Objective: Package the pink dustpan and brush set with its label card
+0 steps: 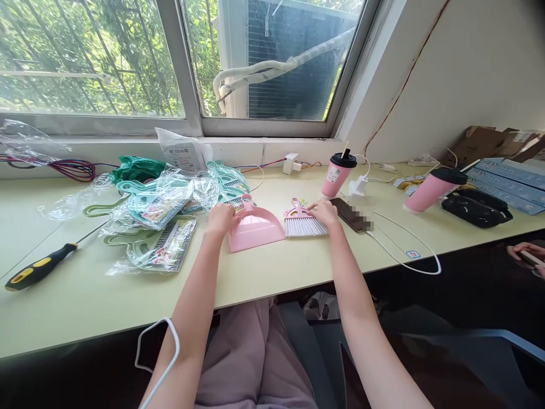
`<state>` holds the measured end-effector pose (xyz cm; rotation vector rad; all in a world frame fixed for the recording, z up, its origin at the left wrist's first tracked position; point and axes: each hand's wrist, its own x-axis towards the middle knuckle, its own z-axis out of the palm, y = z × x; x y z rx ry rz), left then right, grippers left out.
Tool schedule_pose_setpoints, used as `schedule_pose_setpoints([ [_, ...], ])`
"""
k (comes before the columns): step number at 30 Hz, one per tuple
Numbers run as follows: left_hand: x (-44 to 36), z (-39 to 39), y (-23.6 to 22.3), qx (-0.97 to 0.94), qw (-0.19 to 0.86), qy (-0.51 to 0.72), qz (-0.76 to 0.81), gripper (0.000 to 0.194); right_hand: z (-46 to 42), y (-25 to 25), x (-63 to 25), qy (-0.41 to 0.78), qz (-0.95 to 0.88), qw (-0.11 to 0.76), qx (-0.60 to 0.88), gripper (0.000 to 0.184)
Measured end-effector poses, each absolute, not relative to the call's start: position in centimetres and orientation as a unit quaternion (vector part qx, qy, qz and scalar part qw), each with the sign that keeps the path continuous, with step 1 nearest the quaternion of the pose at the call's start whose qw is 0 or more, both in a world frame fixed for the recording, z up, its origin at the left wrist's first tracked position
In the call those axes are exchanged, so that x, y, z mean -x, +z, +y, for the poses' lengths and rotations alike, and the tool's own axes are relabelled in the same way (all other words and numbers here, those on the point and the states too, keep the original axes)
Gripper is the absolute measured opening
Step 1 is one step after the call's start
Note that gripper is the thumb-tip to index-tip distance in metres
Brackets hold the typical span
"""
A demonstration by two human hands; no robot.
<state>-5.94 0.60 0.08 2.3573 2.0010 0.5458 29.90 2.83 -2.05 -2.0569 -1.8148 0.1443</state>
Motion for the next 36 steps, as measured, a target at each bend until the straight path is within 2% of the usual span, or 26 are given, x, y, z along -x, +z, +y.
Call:
schedule_pose_setpoints([
  [3,5.7,0.8,0.1,-0.728,0.028,0.263,0.632,0.026,3.1,-1.8,-29.7,0.07,-0.624,0.264,0.732,0.012],
  [6,5.8,1.1,0.6,-0.65,0.068,0.411,0.636,0.018,3.2,-0.7,-29.8,0.158,-0.589,0.458,0.647,0.023],
  [9,6.3,1.5,0.8,-0.57,0.104,0.541,0.61,0.021,2.8,0.6,-29.6,0.242,-0.563,0.625,0.484,0.037],
  [12,6.2,2.0,0.4,-0.528,0.159,0.615,0.564,0.029,2.1,1.3,-28.1,0.288,-0.532,0.684,0.407,0.045],
  [15,5.0,2.2,-0.2,-0.533,0.227,0.632,0.516,0.037,1.4,1.2,-25.1,0.315,-0.521,0.68,0.408,0.048],
  [18,2.9,1.7,-0.6,-0.589,0.313,0.576,0.472,0.044,0.6,0.4,-21.8,0.31,-0.56,0.651,0.408,0.043],
  [22,0.6,0.4,-0.6,-0.621,0.444,0.508,0.399,0.05,-0.4,-0.7,-19.3,0.213,-0.565,0.647,0.465,0.035],
  [29,-0.4,0.0,-0.9,-0.668,0.398,0.516,0.359,0.046,-1.1,-0.6,-19.3,-0.015,-0.62,0.572,0.537,0.023],
  [31,-0.4,0.0,-1.0,-0.679,0.389,0.512,0.354,0.044,-0.7,-0.5,-19.6,0.013,-0.615,0.595,0.518,0.028],
  [34,-0.5,-0.2,-0.8,-0.684,0.383,0.51,0.356,0.041,0.0,-0.4,-20.0,0.203,-0.64,0.584,0.457,0.045],
  [36,-0.6,-0.3,-0.6,-0.679,0.375,0.514,0.366,0.04,0.4,-0.5,-20.1,0.326,-0.641,0.555,0.418,0.044],
])
